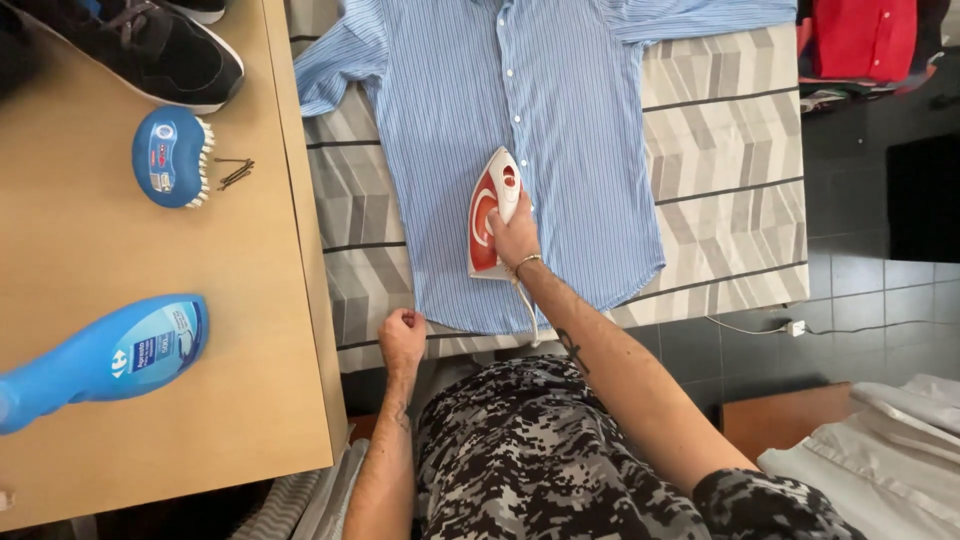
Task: Ironing a blue button-down shirt on a flat surface to remove wrinkles.
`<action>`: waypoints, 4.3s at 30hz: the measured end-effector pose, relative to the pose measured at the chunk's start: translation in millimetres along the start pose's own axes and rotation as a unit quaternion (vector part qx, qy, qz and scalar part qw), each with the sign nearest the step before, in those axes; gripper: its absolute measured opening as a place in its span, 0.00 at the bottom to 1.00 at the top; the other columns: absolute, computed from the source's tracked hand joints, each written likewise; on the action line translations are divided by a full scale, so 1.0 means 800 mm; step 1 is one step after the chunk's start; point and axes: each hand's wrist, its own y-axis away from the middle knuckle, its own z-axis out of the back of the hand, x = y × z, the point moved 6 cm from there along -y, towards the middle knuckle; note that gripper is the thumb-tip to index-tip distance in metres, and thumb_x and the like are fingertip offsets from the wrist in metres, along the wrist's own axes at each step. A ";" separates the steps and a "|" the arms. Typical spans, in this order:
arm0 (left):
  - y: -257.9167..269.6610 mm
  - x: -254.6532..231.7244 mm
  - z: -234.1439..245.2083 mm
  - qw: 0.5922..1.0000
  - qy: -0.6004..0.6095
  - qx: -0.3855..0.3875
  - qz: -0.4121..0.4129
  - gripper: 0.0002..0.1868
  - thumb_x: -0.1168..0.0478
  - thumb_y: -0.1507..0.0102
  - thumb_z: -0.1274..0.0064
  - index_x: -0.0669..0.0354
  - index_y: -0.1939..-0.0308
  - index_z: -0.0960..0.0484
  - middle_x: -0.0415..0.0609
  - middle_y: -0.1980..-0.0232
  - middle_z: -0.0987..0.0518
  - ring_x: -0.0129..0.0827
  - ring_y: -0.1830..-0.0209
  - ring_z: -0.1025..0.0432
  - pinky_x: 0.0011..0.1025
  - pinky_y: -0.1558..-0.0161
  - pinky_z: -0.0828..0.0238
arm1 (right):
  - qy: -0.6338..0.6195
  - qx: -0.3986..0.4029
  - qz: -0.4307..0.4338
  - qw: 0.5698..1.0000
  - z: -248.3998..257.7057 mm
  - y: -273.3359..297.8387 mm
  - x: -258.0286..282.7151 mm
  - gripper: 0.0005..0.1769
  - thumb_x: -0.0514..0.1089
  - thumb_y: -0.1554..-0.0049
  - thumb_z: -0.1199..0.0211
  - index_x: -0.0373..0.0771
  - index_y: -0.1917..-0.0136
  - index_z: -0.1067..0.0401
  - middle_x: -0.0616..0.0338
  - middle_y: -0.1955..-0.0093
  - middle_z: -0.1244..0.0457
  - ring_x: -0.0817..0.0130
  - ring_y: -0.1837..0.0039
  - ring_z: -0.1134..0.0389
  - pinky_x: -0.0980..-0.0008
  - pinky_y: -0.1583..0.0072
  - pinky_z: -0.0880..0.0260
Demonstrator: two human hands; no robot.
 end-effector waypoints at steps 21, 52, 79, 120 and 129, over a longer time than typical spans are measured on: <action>-0.015 0.015 -0.001 1.000 -0.001 0.006 -0.020 0.13 0.54 0.39 0.44 0.58 0.59 0.12 0.53 0.64 0.14 0.53 0.57 0.19 0.46 0.57 0.23 | 0.098 0.163 0.020 0.982 0.006 0.126 0.000 0.45 0.58 0.39 0.46 0.48 0.17 0.62 0.24 0.35 0.38 0.32 0.31 0.36 0.41 0.29 0.36; -0.002 0.124 -0.012 0.924 0.379 -0.044 0.024 0.09 0.60 0.30 0.53 0.58 0.53 0.19 0.46 0.70 0.18 0.26 0.75 0.24 0.21 0.77 0.27 | 0.464 0.287 0.213 0.811 -0.070 0.107 -0.021 0.39 0.63 0.44 0.42 0.71 0.21 0.47 0.48 0.42 0.30 0.46 0.39 0.28 0.51 0.35 0.27; 0.000 -0.042 0.024 0.984 -0.170 -0.046 -0.011 0.22 0.33 0.42 0.38 0.41 0.58 0.11 0.35 0.65 0.14 0.39 0.59 0.18 0.40 0.55 0.21 | 0.176 0.126 0.066 0.974 0.030 0.052 -0.063 0.43 0.65 0.46 0.34 0.68 0.21 0.46 0.43 0.36 0.33 0.41 0.34 0.32 0.49 0.32 0.31; -0.036 0.050 -0.032 0.992 0.027 -0.117 0.024 0.09 0.51 0.48 0.32 0.40 0.66 0.13 0.34 0.71 0.17 0.28 0.68 0.22 0.27 0.59 0.27 | 0.090 0.000 0.009 0.996 -0.020 -0.143 0.061 0.44 0.64 0.42 0.46 0.52 0.19 0.56 0.39 0.37 0.33 0.42 0.34 0.31 0.49 0.31 0.32; -0.045 0.055 -0.045 0.990 0.052 -0.129 -0.007 0.08 0.55 0.47 0.32 0.46 0.64 0.13 0.39 0.70 0.16 0.32 0.69 0.23 0.30 0.60 0.27 | 0.221 0.169 0.166 0.946 -0.010 -0.085 0.119 0.42 0.58 0.43 0.41 0.52 0.20 0.50 0.39 0.36 0.33 0.40 0.32 0.32 0.49 0.30 0.33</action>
